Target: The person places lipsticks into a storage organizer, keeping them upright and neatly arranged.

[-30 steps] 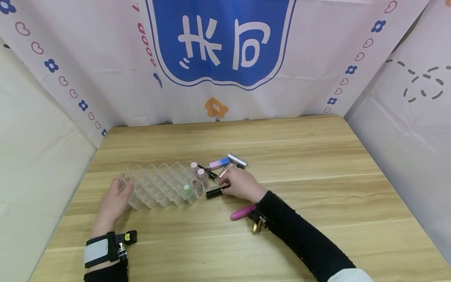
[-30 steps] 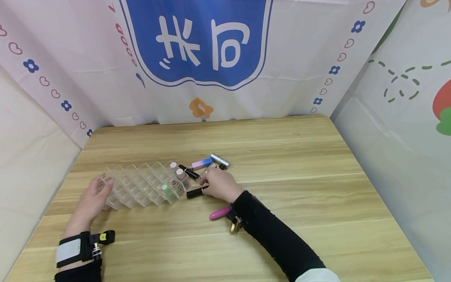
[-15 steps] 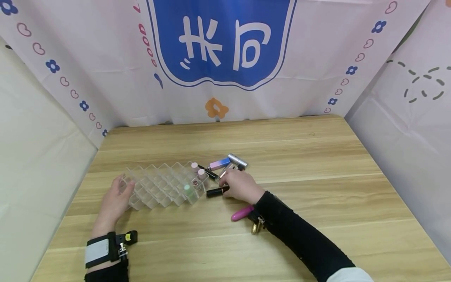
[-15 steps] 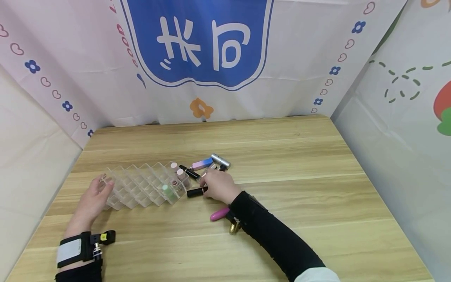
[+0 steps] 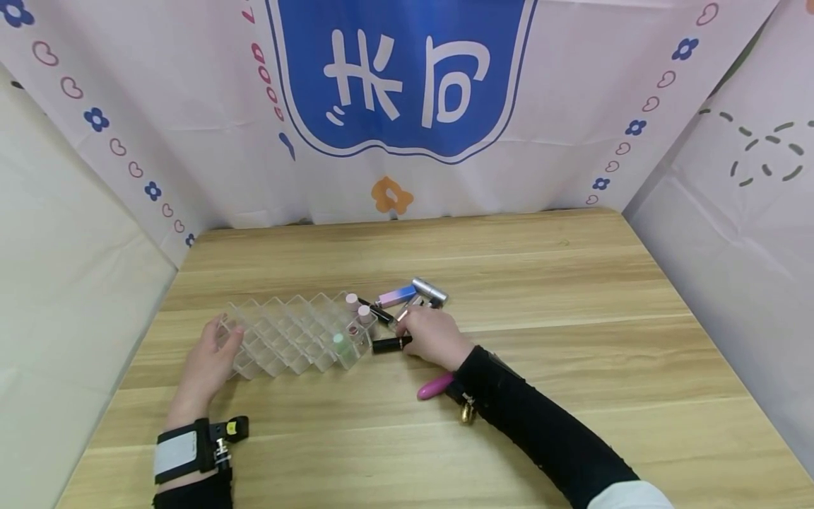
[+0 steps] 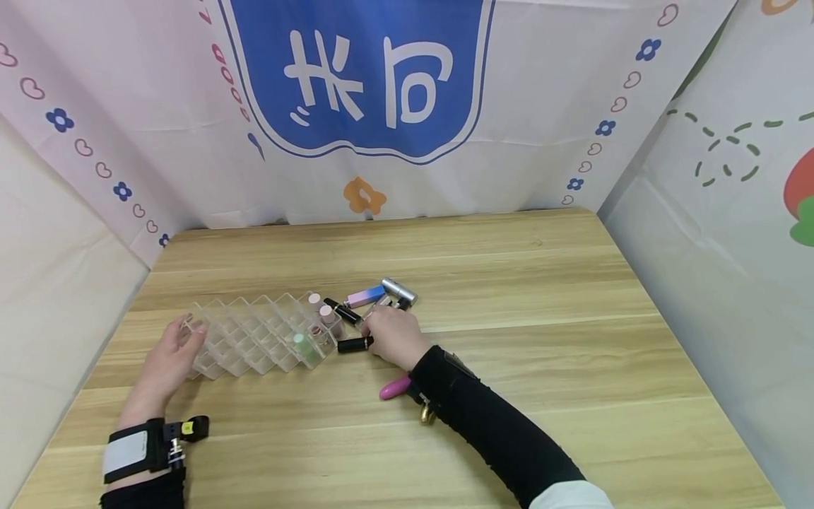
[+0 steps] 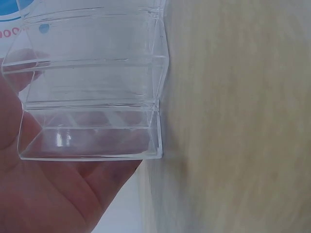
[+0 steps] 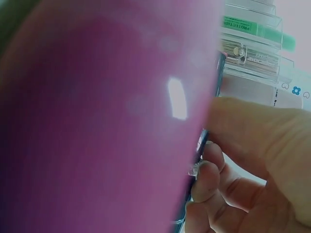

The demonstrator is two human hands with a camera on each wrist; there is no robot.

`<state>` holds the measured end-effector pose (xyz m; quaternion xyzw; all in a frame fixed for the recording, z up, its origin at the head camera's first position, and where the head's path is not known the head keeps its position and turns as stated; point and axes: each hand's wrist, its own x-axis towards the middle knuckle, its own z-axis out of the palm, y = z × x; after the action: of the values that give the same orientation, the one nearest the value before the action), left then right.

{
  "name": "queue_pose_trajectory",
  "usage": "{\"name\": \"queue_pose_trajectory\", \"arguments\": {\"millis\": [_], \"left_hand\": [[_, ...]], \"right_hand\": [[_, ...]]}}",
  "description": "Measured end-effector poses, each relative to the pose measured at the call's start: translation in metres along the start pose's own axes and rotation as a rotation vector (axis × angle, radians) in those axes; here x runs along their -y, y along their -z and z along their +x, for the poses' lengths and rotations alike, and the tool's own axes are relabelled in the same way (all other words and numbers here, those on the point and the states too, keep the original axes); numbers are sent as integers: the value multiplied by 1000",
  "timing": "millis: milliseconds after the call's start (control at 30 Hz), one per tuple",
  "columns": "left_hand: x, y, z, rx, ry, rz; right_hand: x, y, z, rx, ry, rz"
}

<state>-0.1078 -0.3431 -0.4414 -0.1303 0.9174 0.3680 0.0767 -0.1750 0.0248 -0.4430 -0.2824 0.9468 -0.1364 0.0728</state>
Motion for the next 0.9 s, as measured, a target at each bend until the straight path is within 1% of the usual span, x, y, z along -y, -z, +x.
{"name": "queue_pose_trajectory", "arguments": {"millis": [300, 533, 767, 900], "left_hand": [[-1, 0, -1, -5, 0, 1], [-1, -1, -1, -5, -1, 4], [1, 0, 0, 1, 0, 9], [1, 1, 0, 10, 0, 3]], "right_hand": [[1, 5, -1, 0, -26, 44], [0, 10, -2, -3, -25, 67], [-1, 16, -2, 29, -38, 110], [-3, 19, -3, 14, -20, 119]]}}
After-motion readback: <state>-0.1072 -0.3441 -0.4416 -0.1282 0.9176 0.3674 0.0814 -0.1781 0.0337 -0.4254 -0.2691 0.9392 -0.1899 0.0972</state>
